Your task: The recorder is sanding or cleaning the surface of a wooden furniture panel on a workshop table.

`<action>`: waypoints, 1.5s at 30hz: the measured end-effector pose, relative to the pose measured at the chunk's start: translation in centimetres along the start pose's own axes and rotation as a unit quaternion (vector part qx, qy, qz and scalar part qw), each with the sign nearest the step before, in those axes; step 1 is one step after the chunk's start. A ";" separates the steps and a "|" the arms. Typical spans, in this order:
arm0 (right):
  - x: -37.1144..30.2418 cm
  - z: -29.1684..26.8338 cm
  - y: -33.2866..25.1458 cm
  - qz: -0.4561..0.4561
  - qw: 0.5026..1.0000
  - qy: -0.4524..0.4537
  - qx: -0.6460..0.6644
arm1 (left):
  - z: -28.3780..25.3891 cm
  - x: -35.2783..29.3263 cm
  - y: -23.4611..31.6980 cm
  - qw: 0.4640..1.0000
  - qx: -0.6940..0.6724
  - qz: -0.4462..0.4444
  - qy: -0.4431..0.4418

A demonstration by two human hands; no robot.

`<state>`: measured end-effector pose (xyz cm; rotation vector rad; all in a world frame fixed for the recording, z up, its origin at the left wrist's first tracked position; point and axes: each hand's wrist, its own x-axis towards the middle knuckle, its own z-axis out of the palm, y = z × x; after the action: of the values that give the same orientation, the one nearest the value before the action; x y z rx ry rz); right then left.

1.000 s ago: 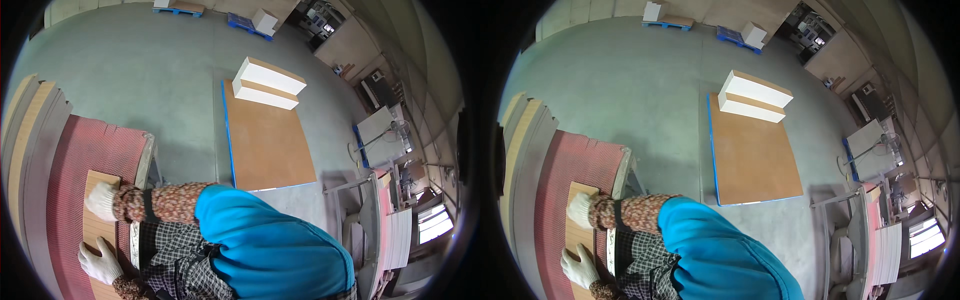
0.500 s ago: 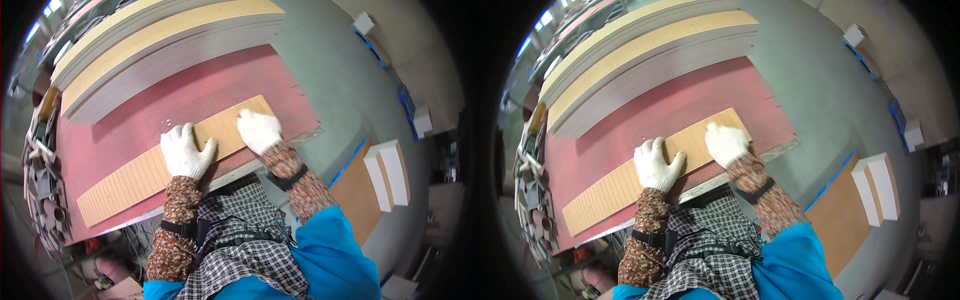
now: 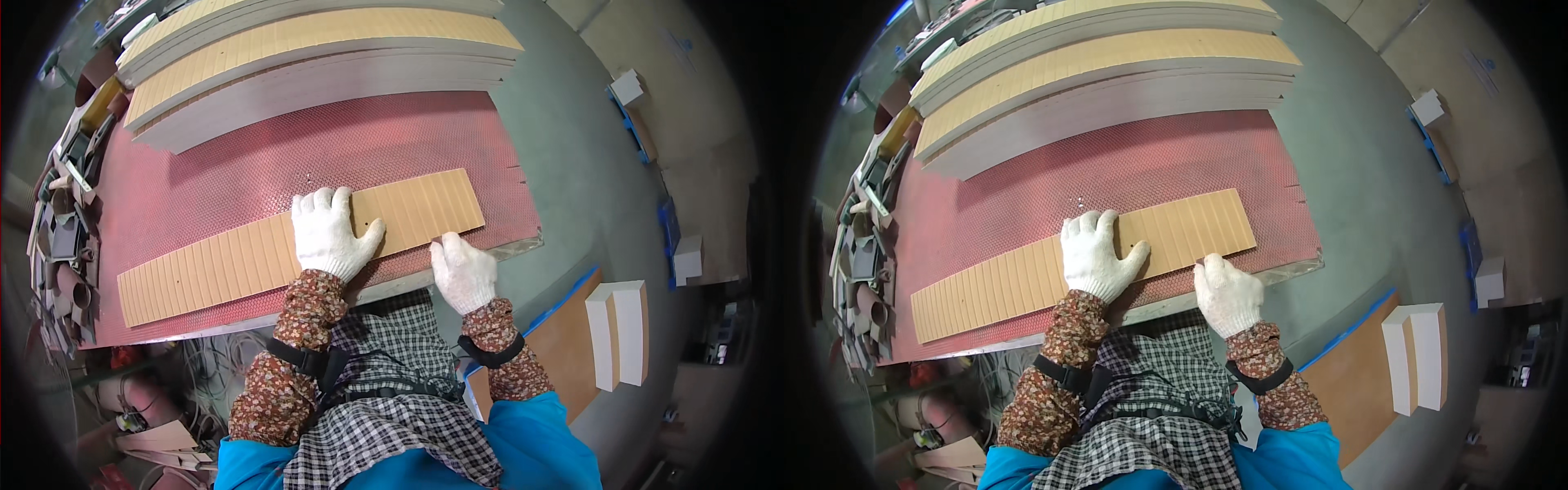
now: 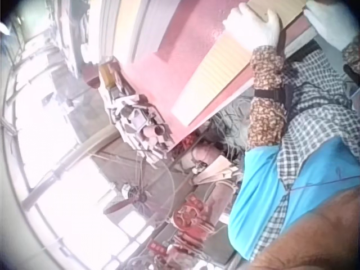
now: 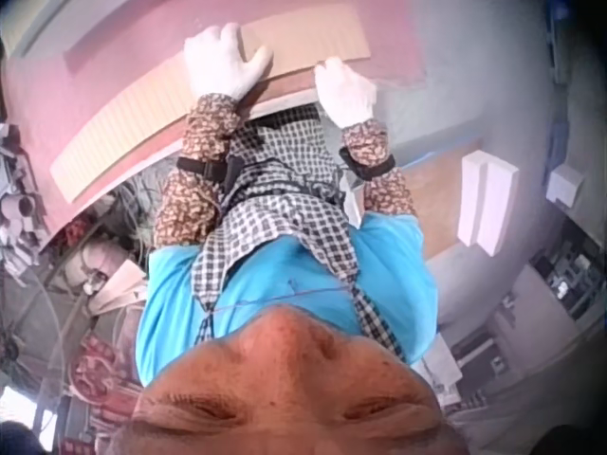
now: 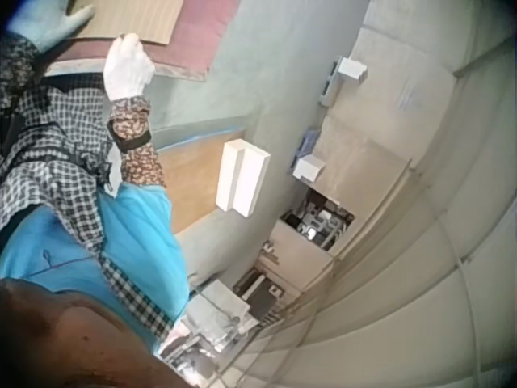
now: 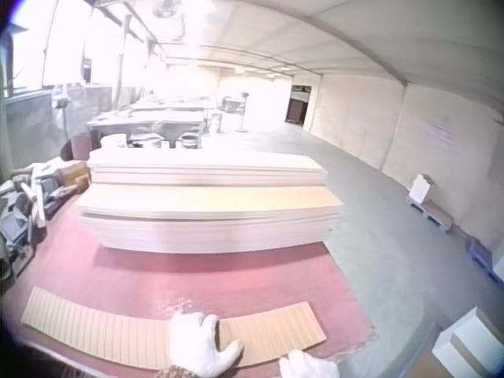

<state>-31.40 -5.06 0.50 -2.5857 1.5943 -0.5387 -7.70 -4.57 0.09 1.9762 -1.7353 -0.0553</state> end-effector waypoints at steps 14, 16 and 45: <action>7.2 2.1 -0.2 -0.027 0.997 -0.060 -0.034 | -0.1 0.1 -0.3 1.000 -0.015 -0.013 0.009; 10.5 2.5 -0.7 -0.007 0.991 -0.111 -0.078 | -0.3 0.1 -0.3 1.000 -0.015 -0.003 -0.003; 13.8 3.6 -0.1 -0.001 0.992 -0.099 -0.072 | 0.3 -0.3 -0.4 1.000 -0.013 -0.003 0.017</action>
<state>-24.54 -17.62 0.77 -2.6443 1.6193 -0.1649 -7.52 -4.42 -0.43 1.9526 -1.6998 -0.0453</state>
